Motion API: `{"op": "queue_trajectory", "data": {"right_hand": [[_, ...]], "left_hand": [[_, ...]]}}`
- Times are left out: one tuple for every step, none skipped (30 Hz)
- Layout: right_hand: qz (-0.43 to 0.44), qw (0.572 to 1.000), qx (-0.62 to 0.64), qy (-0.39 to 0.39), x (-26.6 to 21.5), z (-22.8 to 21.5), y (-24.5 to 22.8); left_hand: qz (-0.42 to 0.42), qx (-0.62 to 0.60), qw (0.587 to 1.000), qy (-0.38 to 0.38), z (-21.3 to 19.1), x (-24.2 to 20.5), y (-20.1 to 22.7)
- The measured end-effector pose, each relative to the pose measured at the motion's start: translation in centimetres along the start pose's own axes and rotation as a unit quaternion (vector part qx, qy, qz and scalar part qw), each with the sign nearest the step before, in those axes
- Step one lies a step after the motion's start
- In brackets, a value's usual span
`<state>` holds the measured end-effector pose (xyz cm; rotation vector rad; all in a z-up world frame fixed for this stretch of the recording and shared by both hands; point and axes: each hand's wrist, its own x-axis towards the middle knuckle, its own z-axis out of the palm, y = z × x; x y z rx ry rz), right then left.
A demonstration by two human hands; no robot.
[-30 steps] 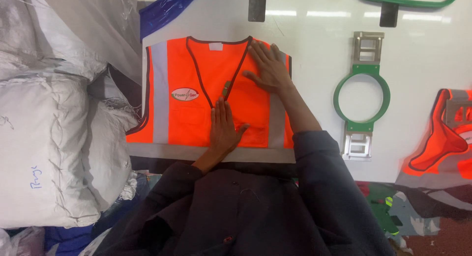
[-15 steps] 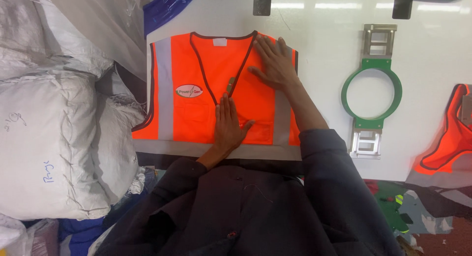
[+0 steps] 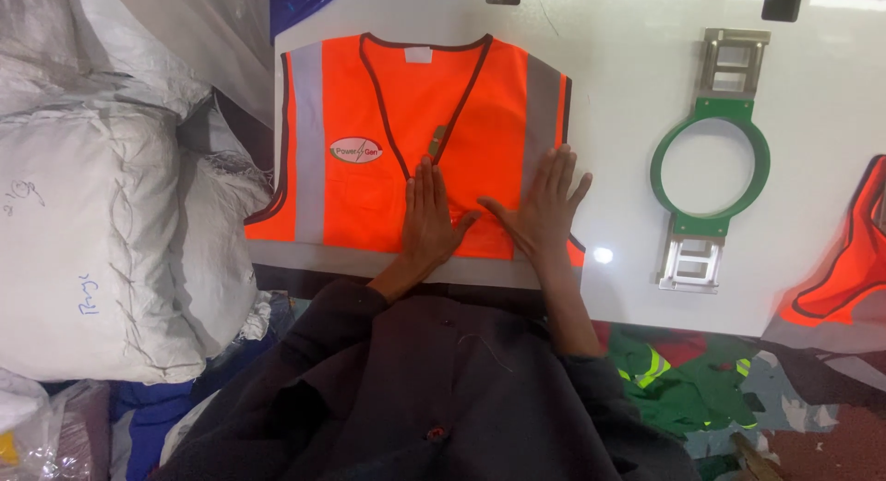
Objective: Preparing high-visibility safety vests for an embroidery machine by attaching hoops.
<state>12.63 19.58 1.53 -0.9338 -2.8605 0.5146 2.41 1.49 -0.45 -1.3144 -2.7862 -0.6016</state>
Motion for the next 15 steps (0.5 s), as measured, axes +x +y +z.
{"op": "queue_trajectory", "data": {"right_hand": [[0.001, 1.0, 0.001, -0.003, -0.4, 0.3, 0.2], [0.007, 1.0, -0.007, -0.003, -0.6, 0.5, 0.4], [0.013, 1.0, -0.015, -0.003, -0.8, 0.7, 0.6], [0.02, 1.0, -0.014, -0.002, -0.8, 0.7, 0.7], [0.007, 1.0, -0.008, 0.013, -0.8, 0.7, 0.8], [-0.01, 1.0, -0.001, 0.026, -0.8, 0.7, 0.7], [-0.007, 1.0, 0.001, 0.026, -1.0, 0.8, 0.7], [-0.009, 1.0, 0.004, 0.029, -0.9, 0.8, 0.8], [-0.012, 0.999, 0.008, 0.033, -0.8, 0.8, 0.9], [-0.012, 0.999, 0.008, 0.037, -0.7, 1.1, 1.0], [-0.018, 0.999, 0.008, 0.047, -0.6, 1.3, 1.1], [-0.028, 0.998, 0.009, 0.054, -0.8, 1.6, 1.0], [-0.032, 0.998, 0.01, 0.053, -0.9, 1.6, 1.0], [-0.027, 0.998, -0.001, 0.055, -0.9, 1.6, 0.9], [-0.022, 0.998, -0.012, 0.057, -0.8, 1.7, 0.8]], "left_hand": [[-0.001, 0.0, 1.0, -0.003, 0.1, -0.3, 0.0], [0.006, 0.003, 1.0, 0.013, 0.2, -0.1, 0.0], [0.013, 0.006, 0.999, 0.029, 0.4, 0.0, 0.0], [0.019, 0.005, 0.999, 0.026, 0.3, 0.2, 0.2], [0.02, 0.009, 0.999, 0.028, 0.3, 0.3, 0.3], [0.017, 0.015, 0.999, 0.031, 0.1, 0.3, 0.4], [0.02, 0.015, 0.999, 0.029, 0.0, -0.1, 0.4], [0.012, 0.014, 1.0, 0.02, 0.2, 0.0, 0.4], [0.004, 0.014, 1.0, 0.012, 0.2, 0.0, 0.4], [0.006, 0.014, 1.0, 0.015, 0.3, 0.3, 0.3], [0.006, 0.004, 1.0, 0.013, 0.3, 0.6, 0.2], [0.0, -0.005, 1.0, 0.009, 0.2, 0.3, 0.1], [-0.003, -0.004, 1.0, 0.011, 0.1, 0.1, 0.3], [-0.004, -0.016, 1.0, 0.006, -0.1, 0.0, 0.3], [-0.004, -0.028, 1.0, 0.0, -0.3, -0.1, 0.2]]}}
